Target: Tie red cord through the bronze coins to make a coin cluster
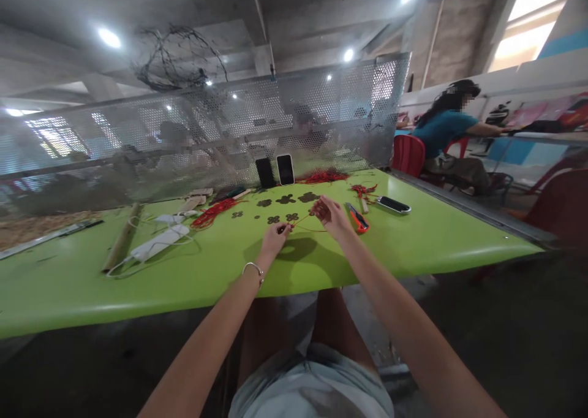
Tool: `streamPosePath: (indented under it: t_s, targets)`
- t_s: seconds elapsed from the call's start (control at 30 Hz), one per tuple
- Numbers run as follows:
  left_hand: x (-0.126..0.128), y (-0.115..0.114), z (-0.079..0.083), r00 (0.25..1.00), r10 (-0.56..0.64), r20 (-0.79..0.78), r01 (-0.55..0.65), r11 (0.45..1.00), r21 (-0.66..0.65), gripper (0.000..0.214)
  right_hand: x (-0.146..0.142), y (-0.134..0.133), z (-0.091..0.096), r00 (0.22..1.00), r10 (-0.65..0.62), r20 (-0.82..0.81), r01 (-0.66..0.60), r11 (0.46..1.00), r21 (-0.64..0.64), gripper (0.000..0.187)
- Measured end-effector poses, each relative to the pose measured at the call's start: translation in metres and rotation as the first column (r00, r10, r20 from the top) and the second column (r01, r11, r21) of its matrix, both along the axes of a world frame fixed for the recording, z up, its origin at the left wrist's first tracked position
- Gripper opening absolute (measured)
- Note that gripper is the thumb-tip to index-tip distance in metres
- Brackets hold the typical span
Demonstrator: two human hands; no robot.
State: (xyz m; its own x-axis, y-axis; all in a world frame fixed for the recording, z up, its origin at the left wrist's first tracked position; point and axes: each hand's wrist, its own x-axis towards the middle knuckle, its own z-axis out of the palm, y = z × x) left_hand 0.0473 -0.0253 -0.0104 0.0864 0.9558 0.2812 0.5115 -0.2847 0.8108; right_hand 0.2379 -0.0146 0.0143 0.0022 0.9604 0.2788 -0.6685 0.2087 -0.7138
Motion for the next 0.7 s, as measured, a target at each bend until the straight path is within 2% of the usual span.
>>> streamPosePath:
  t_s: [0.43,0.7]
  targets:
    - [0.0009,-0.0007,0.0000,1.000,0.003,-0.026,-0.002,1.000,0.023,0.051,0.0035,0.0059,-0.0046,0.998,-0.023,0.066,0.020,0.998,0.053,0.026]
    - [-0.0026,0.0049,0.0019,1.000,-0.015,-0.005,0.015,0.999,0.036,0.052,-0.0024,0.0042,-0.0027,0.941,0.003,0.339,-0.056,0.988,0.144,0.030]
